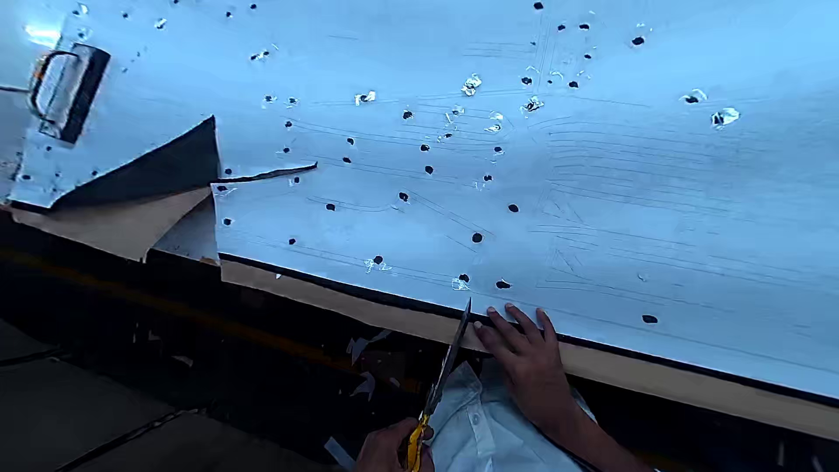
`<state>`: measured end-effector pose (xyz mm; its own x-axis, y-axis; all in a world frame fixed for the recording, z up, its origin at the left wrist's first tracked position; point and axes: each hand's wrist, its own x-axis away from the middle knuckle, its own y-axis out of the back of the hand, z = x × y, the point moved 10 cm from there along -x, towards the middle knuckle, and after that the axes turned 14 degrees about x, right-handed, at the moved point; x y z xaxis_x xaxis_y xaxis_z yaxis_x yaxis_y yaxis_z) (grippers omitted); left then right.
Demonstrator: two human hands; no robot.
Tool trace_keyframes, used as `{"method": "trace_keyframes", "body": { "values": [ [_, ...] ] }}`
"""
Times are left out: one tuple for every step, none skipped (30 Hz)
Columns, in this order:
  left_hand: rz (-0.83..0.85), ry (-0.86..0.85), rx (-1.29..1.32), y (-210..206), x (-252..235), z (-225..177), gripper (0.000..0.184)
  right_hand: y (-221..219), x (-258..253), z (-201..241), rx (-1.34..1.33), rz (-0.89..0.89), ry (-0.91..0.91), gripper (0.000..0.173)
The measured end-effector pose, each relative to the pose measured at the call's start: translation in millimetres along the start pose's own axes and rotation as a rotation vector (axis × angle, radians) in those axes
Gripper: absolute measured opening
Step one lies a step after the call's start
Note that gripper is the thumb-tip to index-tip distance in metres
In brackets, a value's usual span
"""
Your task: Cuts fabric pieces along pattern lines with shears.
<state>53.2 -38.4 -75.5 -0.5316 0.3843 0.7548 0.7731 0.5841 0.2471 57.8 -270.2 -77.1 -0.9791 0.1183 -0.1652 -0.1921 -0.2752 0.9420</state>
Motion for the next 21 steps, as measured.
{"method": "trace_keyframes", "body": {
  "values": [
    [0.009, 0.003, 0.013, -1, -1, -1, 0.03, 4, 0, 0, -0.001, -0.002, 0.003, 0.045],
    [0.022, 0.014, 0.017, 0, -4, -1, 0.031, 5, 0, 0, -0.003, -0.002, 0.0, 0.045],
    [0.03, 0.031, 0.022, 0, -9, -1, 0.031, 4, 0, -1, -0.002, -0.001, -0.001, 0.044],
    [0.034, 0.048, 0.017, 0, -15, 0, 0.031, 2, 0, -1, -0.001, 0.005, 0.001, 0.043],
    [0.037, 0.06, 0.011, 0, -20, 2, 0.031, -1, 1, -1, 0.001, 0.018, 0.003, 0.042],
    [0.038, 0.067, 0.007, -1, -24, 4, 0.032, -3, 1, -1, 0.005, 0.026, 0.006, 0.041],
    [0.038, 0.071, 0.01, -1, -26, 6, 0.033, -5, 2, -1, 0.013, 0.036, 0.011, 0.04],
    [0.038, 0.078, 0.017, -1, -26, 9, 0.034, -7, 2, 0, 0.022, 0.046, 0.017, 0.041],
    [0.039, 0.087, 0.025, -2, -25, 11, 0.034, -8, 2, 1, 0.029, 0.052, 0.021, 0.041],
    [0.035, 0.088, 0.026, -3, -25, 13, 0.033, -9, 3, 1, 0.03, 0.054, 0.022, 0.041],
    [0.028, 0.085, 0.026, -3, -26, 15, 0.032, -9, 3, 1, 0.033, 0.053, 0.02, 0.04],
    [0.018, 0.083, 0.024, -4, -27, 16, 0.031, -9, 3, 1, 0.033, 0.051, 0.02, 0.04],
    [0.006, 0.082, 0.02, -5, -28, 18, 0.03, -9, 3, 1, 0.034, 0.05, 0.02, 0.039],
    [-0.008, 0.075, 0.017, -5, -29, 19, 0.03, -9, 3, 1, 0.032, 0.051, 0.021, 0.039],
    [-0.026, 0.068, 0.018, -5, -30, 21, 0.029, -9, 3, 1, 0.034, 0.053, 0.022, 0.038],
    [-0.05, 0.06, 0.025, -4, -30, 24, 0.027, -9, 4, 1, 0.034, 0.052, 0.021, 0.038],
    [-0.075, 0.049, 0.034, -3, -29, 26, 0.026, -10, 4, 1, 0.033, 0.053, 0.018, 0.038],
    [-0.102, 0.033, 0.044, -2, -29, 28, 0.024, -11, 5, 1, 0.03, 0.054, 0.016, 0.038],
    [-0.124, 0.015, 0.048, -2, -29, 30, 0.023, -11, 5, 1, 0.027, 0.052, 0.013, 0.038],
    [-0.135, -0.008, 0.049, -1, -30, 31, 0.023, -11, 6, 1, 0.023, 0.054, 0.012, 0.038],
    [-0.14, -0.031, 0.048, -2, -31, 31, 0.022, -11, 6, 1, 0.023, 0.056, 0.012, 0.038]
  ]
}}
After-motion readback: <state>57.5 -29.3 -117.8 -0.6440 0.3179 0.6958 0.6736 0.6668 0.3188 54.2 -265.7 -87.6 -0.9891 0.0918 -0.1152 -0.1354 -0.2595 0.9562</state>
